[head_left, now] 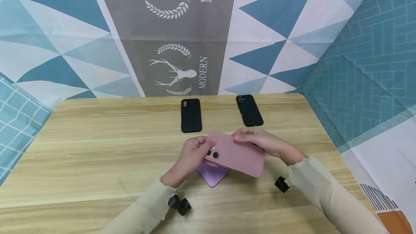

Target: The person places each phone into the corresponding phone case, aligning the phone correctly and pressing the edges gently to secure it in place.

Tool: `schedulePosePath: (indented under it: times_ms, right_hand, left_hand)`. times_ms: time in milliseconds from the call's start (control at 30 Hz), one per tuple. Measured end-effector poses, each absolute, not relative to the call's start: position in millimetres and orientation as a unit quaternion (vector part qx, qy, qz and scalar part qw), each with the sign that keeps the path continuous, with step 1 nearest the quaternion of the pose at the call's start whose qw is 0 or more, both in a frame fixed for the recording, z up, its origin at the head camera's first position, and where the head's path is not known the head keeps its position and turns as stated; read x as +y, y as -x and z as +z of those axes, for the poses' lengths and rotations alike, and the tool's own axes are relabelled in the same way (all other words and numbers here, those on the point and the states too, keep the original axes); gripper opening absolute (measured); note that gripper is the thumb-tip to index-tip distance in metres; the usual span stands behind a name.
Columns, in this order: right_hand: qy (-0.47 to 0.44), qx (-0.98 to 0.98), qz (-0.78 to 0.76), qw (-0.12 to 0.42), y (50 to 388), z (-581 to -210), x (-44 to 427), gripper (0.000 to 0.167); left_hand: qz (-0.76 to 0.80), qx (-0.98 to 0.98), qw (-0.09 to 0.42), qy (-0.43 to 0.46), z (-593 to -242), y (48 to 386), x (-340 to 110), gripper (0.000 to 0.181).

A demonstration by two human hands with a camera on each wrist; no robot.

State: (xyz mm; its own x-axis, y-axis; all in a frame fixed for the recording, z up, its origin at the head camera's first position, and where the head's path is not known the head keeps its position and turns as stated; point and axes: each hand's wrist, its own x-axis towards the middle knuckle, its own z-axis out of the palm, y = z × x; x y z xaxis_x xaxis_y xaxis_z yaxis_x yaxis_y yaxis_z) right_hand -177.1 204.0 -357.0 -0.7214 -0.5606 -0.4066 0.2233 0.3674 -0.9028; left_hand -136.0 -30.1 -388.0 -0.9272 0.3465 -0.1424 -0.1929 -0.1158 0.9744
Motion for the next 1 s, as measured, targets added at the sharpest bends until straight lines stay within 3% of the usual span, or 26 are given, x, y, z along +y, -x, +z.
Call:
schedulePosePath:
  times_ms: [267, 600, 1000]
  right_hand:
    - [0.066, 0.71, -0.618, 0.331, 175, -359, 208, 0.039]
    - [0.144, 0.66, -0.652, 0.344, 165, -365, 202, 0.055]
    - [0.158, 0.685, -0.657, 0.272, 152, -367, 186, 0.039]
  left_hand:
    - [0.76, 0.638, 0.122, -0.012, -384, 139, -45, 0.034]
    - [0.795, 0.603, 0.03, 0.05, -375, 138, -56, 0.03]
    - [0.79, 0.609, 0.013, 0.066, -371, 133, -64, 0.033]
